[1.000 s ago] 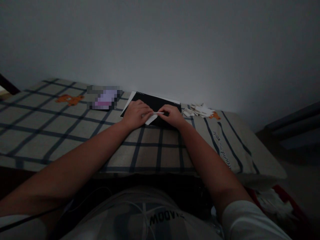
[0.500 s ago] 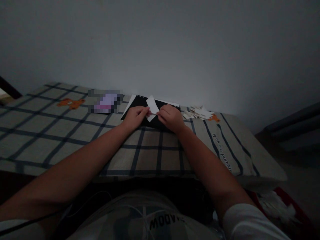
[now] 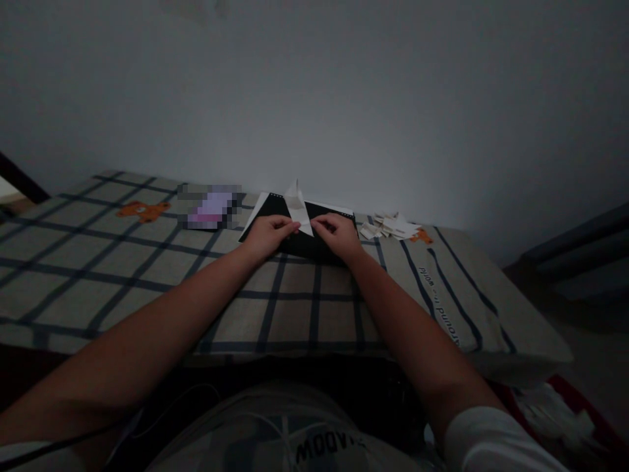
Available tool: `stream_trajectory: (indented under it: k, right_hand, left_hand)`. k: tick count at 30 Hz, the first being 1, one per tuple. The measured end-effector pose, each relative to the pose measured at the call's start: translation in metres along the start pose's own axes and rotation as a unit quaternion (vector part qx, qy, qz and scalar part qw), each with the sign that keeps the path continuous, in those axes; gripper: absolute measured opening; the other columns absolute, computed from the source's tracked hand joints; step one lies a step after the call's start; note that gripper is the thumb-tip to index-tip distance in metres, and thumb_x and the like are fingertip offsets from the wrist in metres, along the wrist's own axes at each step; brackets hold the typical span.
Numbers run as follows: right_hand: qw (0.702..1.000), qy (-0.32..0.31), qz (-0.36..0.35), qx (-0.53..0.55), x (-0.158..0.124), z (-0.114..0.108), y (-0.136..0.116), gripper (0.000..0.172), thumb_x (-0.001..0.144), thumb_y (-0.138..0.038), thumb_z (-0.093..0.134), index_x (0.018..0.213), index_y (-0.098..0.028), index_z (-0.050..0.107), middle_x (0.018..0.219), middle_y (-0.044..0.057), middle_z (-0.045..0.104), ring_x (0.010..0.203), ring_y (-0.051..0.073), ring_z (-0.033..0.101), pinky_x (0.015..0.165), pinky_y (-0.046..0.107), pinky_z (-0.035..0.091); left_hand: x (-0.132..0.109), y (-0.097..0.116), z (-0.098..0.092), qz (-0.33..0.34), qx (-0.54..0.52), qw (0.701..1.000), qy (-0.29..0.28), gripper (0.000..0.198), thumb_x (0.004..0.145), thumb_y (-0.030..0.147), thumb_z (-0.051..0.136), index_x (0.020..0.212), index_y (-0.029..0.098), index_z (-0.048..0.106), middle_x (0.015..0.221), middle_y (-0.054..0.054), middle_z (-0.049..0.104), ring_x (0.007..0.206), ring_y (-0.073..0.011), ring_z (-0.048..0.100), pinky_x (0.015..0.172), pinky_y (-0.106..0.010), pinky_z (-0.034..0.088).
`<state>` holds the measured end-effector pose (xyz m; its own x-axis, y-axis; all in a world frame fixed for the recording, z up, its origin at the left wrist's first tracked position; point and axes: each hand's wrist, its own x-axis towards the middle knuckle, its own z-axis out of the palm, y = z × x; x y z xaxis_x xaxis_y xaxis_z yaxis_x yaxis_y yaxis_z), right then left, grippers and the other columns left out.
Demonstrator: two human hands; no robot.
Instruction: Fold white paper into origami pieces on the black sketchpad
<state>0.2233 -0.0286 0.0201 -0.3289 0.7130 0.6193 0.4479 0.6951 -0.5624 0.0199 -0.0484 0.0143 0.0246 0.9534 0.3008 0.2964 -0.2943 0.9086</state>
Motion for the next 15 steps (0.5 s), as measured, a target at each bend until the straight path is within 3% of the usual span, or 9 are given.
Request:
stream_trajectory:
  k: [6, 15]
  right_hand:
    - [0.996, -0.028, 0.054, 0.071, 0.001, 0.005, 0.000, 0.024, 0.086, -0.037, 0.063, 0.091, -0.019, 0.078, 0.094, 0.007, 0.076, 0.088, 0.020, 0.067, 0.081, 0.033, 0.050]
    - [0.984, -0.060, 0.132, 0.099, 0.004, 0.003, -0.005, 0.020, 0.080, -0.031, 0.066, 0.085, -0.016, 0.078, 0.084, 0.006, 0.076, 0.079, 0.018, 0.066, 0.075, 0.031, 0.049]
  left_hand:
    - [0.003, -0.007, -0.001, 0.028, 0.041, 0.998, -0.033, 0.038, 0.080, 0.052, 0.064, 0.075, 0.016, 0.072, 0.062, 0.001, 0.059, 0.059, -0.0130, 0.049, 0.058, -0.027, 0.034]
    - [0.004, -0.012, -0.002, 0.045, 0.060, 0.996, -0.041, 0.038, 0.080, 0.053, 0.064, 0.071, 0.016, 0.070, 0.062, 0.001, 0.058, 0.059, -0.0128, 0.048, 0.057, -0.026, 0.034]
